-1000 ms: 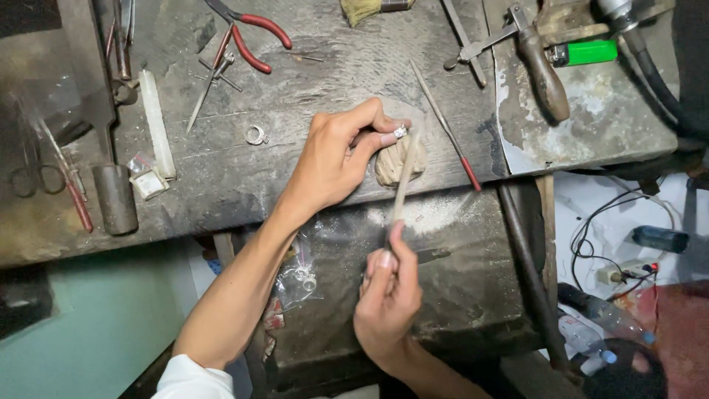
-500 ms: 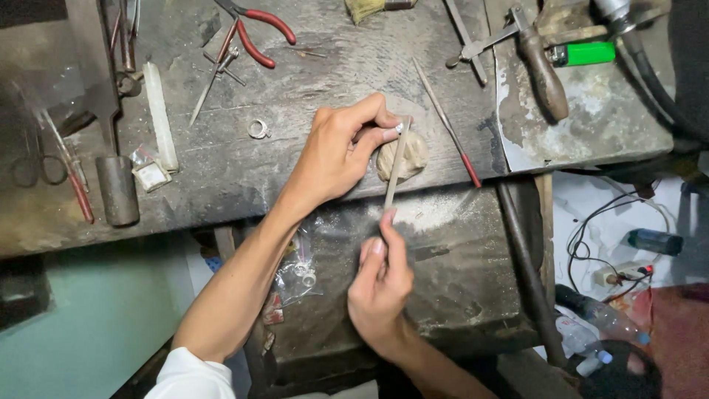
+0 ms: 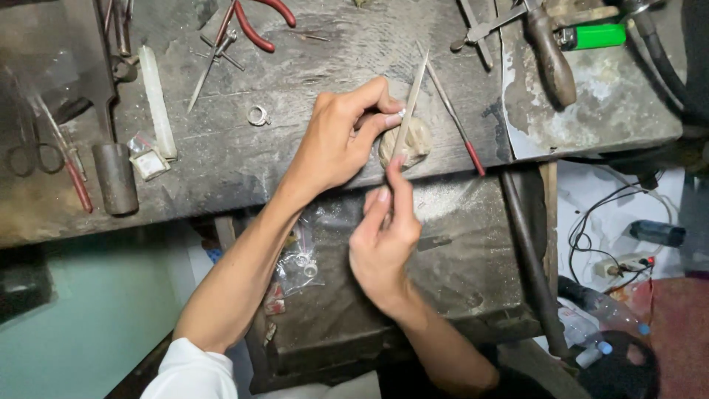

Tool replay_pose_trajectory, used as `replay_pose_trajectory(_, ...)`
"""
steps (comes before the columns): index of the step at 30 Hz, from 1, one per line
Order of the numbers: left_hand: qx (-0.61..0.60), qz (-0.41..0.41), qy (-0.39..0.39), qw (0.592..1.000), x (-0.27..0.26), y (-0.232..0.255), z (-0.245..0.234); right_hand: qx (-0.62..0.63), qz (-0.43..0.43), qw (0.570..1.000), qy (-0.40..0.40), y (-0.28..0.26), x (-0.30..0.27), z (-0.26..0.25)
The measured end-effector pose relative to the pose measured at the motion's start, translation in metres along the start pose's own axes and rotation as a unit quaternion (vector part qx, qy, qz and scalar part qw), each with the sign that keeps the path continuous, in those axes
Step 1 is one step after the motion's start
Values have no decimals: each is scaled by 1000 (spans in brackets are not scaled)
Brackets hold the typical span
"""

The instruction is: Filing and cleaning a small jewelry component on a workbench using a hand file and a brush

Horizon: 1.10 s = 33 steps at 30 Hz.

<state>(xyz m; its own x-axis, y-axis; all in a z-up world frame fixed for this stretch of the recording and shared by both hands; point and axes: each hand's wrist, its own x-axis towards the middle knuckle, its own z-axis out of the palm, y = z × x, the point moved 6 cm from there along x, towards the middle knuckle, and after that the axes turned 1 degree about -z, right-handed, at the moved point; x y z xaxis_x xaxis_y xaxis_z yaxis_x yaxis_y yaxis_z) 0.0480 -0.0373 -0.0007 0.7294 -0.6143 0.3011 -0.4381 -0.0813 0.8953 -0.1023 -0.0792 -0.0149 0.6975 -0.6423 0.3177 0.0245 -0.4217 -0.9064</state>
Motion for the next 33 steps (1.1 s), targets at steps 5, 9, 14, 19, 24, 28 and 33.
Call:
replay_pose_trajectory(5, 1, -6, -5, 1000, 1, 12, -1, -2, 38, 999, -14, -19, -3, -20)
replay_pose_trajectory(9, -28, -8, -14, 999, 0, 16, -1, 7, 82, 996, -42, 1, -55, -27)
replay_pose_trajectory(14, -3, 7, -10, 1000, 0, 15, -2, -10, 86, 993, -81, -7, 27, -10)
replay_pose_trajectory(19, -19, -14, -8, 1000, 1, 17, -3, -32, 85, 996, -10, -14, -21, -37)
replay_pose_trajectory(24, -22, 9, -3, 1000, -2, 6, -1, -4, 31, 997, -73, -10, 9, -18)
replay_pose_trajectory(28, -23, 7, -8, 1000, 1, 12, -2, -25, -1, 995, -97, -32, 28, -30)
replay_pose_trajectory(33, -28, -16, 0, 999, -3, 1, 0, -31, 71, 993, -90, -14, -29, -47)
